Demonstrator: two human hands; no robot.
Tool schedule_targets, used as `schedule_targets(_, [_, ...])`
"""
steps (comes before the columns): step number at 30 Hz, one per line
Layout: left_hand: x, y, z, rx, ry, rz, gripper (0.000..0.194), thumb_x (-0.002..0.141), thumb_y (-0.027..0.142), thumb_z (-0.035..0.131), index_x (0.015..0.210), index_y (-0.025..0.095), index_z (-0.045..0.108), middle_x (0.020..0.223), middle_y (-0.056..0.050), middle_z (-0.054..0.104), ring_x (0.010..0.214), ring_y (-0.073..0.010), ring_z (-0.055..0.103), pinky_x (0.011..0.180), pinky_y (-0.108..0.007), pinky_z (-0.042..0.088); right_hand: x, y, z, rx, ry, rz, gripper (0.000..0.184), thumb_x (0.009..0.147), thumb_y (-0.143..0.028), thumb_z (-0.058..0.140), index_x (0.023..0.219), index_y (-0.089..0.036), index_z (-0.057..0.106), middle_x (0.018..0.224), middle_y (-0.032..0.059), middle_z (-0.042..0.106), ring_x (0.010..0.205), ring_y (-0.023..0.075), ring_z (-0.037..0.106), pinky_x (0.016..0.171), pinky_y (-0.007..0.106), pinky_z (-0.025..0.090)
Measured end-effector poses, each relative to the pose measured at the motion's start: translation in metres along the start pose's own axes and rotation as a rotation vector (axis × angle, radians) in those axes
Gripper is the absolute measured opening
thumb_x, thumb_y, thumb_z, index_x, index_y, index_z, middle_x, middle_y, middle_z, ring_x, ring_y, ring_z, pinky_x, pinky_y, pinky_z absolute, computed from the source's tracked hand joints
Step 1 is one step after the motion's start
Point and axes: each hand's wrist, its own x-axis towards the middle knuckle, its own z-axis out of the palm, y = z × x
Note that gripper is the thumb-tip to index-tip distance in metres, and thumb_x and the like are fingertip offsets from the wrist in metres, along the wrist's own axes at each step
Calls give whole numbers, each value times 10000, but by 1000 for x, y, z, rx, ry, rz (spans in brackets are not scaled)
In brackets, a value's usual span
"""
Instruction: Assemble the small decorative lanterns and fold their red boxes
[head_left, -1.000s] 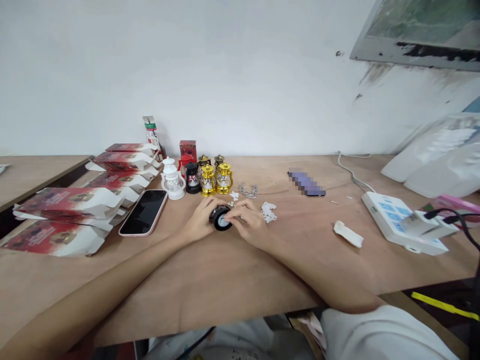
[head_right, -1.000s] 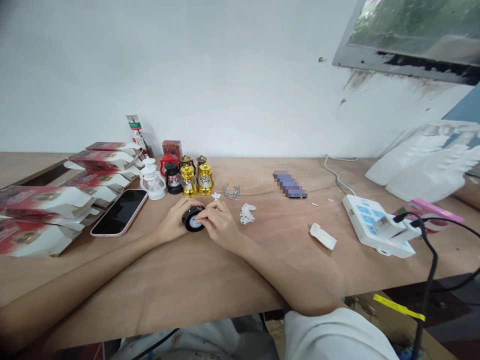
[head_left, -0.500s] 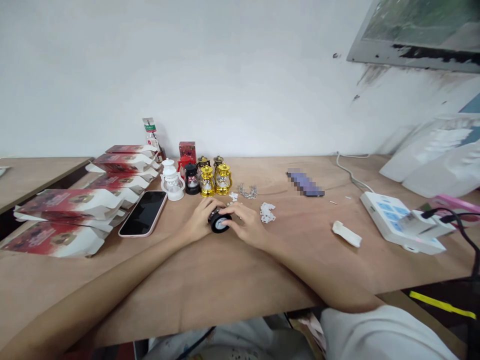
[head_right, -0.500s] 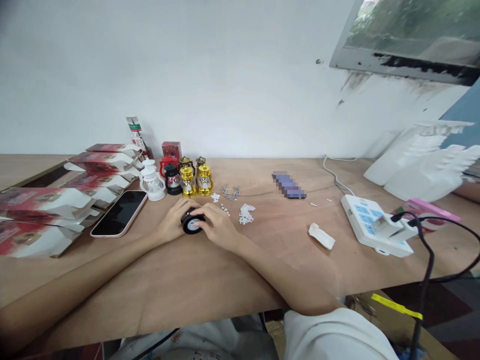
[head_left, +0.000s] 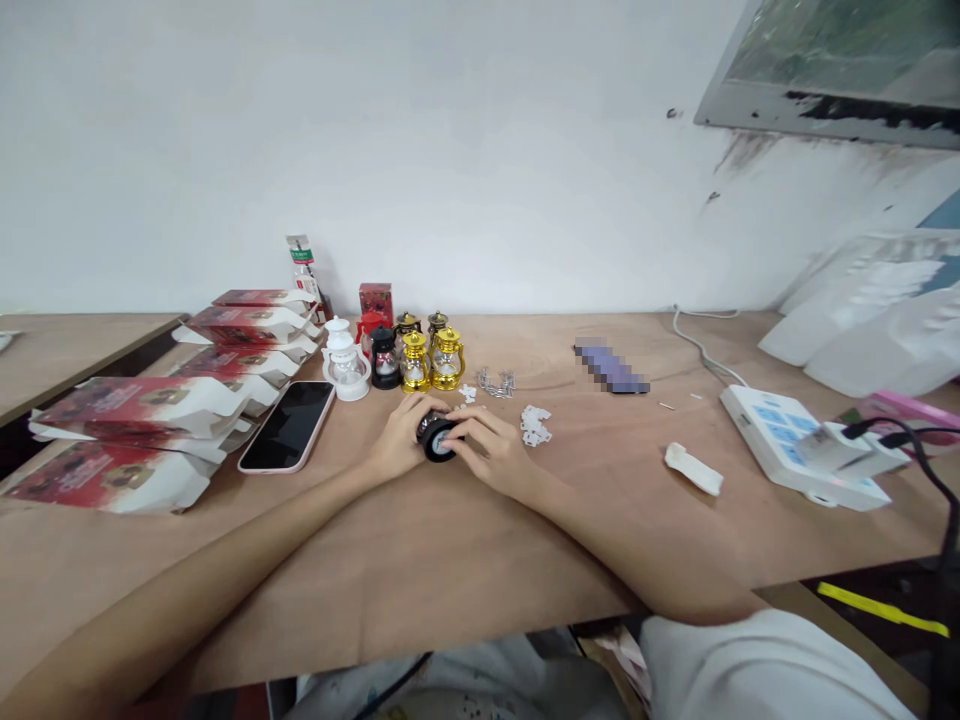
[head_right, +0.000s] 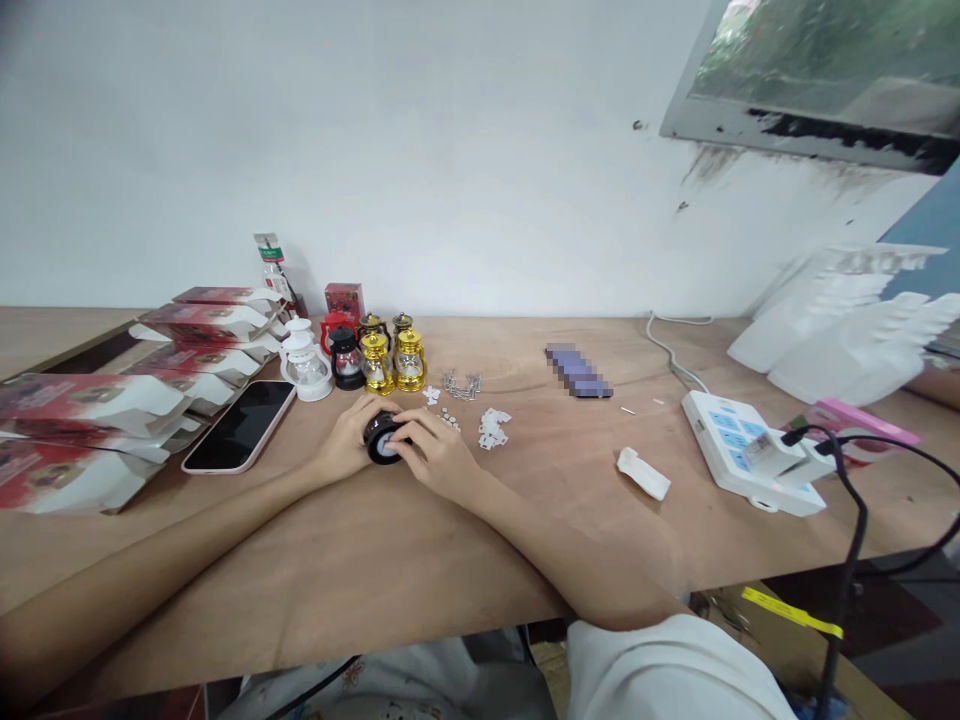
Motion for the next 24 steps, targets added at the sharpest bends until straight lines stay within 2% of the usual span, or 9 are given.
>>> schedule_targets(5, [-1, 1, 0, 15, -37, 3, 205, 780, 241, 611, 966, 197, 537, 960, -51, 583, 926, -202, 536, 804, -320, 456, -1, 0, 3, 17, 24, 17, 122, 895, -221, 536, 781, -199, 574, 904, 78, 658, 845, 164, 644, 768, 305, 538])
schedule_targets(8, [-1, 2, -1, 47, -51, 34, 216, 780, 217, 603, 982, 195, 527, 975, -58, 577, 923, -204, 527, 800, -324, 454, -1, 0, 4, 63, 34, 42, 77, 891, -275, 553, 871, -203, 569, 866, 64, 655, 849, 175, 639, 764, 316, 536])
schedule_targets(11, [-2, 2, -1, 95, -76, 79, 197, 799, 211, 580, 985, 189, 520, 972, -68, 575, 910, -209, 523, 804, -339, 452, 0, 0, 4, 71, -8, 64, 141, 903, -312, 532, 983, -202, 570, 878, 62, 658, 843, 178, 633, 752, 320, 535])
schedule_targets(14, [-2, 3, -1, 120, -94, 87, 180, 814, 202, 559, 989, 194, 518, 974, -69, 578, 917, -210, 530, 811, -347, 458, 0, 0, 2, 35, -45, 45, 139, 911, -303, 517, 968, -198, 588, 842, 58, 648, 792, 170, 625, 715, 311, 538])
schedule_targets(17, [-4, 2, 0, 114, -33, 71, 320, 798, 199, 590, 1097, 205, 477, 1049, -75, 577, 986, -219, 540, 847, -362, 471, 1, 3, -2, 13, -64, -40, 139, 900, -256, 533, 999, -176, 589, 866, 79, 657, 815, 178, 631, 726, 317, 550])
schedule_targets(20, [-7, -1, 1, 132, 86, 59, 510, 779, 171, 602, 1237, 213, 383, 1160, -98, 539, 1077, -233, 527, 900, -396, 471, 2, 9, -7, -34, -102, -185, 237, 894, -204, 528, 1123, -153, 558, 988, 120, 669, 918, 200, 640, 789, 348, 562])
schedule_targets(24, [-10, -2, 1, 195, 176, 120, 620, 782, 120, 570, 1330, 225, 299, 1235, -126, 481, 1166, -251, 491, 955, -441, 452, 0, 16, -9, -143, -104, -348, 264, 894, -148, 515, 1156, -153, 546, 1013, 123, 687, 932, 197, 664, 794, 342, 585])
